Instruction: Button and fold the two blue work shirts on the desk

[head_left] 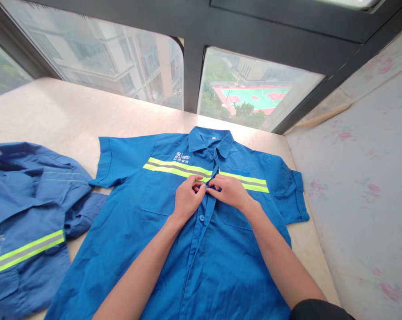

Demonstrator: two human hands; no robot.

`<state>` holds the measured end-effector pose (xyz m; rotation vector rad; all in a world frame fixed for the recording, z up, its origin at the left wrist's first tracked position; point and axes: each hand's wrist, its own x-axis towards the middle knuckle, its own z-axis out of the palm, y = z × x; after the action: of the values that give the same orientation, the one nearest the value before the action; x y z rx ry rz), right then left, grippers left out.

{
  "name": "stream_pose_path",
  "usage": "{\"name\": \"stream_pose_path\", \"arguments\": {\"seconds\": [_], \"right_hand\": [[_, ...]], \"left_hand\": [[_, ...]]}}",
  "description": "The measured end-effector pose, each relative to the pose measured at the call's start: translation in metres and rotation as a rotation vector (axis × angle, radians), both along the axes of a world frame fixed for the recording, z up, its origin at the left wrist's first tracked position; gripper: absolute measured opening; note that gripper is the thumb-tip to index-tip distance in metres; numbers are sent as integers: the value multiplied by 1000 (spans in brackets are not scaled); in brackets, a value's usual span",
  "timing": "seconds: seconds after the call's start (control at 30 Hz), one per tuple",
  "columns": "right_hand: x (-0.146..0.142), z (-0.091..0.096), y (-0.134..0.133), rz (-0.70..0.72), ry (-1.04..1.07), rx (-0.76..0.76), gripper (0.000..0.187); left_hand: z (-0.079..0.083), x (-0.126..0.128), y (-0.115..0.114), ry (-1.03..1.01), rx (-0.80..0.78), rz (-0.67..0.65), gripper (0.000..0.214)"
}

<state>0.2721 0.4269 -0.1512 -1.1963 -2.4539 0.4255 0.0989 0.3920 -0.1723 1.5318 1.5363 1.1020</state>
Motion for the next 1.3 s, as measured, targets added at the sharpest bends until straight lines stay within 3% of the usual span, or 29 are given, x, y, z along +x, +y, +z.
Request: {"name": "stream_pose_path", "arguments": {"seconds": [0.23,0.53,0.77,0.93,1.07,1.23,1.3], "right_hand": [[-2,0,-1,22,35,-2,1],[1,-2,2,14,86,-71,4],[6,1,5,46,178,20,14],[13,0,10,20,189,156,14],[22,-11,15,-38,170,164,14],[29,-33,20,-150,235,120,16],[30,-37,22,-191,255,125,17]], "left_hand": [[-1,2,-1,54,43,20,19],[1,-1,-1,259,236,-5,15],[2,-1,-4,512,221,40,17],[3,-1,-5,677,230,-17,21],[1,-1,-4,746,263,-93,28],[-5,-4,-2,731,293,-205,60],[-5,-5,-1,742,293,-242,63]]}}
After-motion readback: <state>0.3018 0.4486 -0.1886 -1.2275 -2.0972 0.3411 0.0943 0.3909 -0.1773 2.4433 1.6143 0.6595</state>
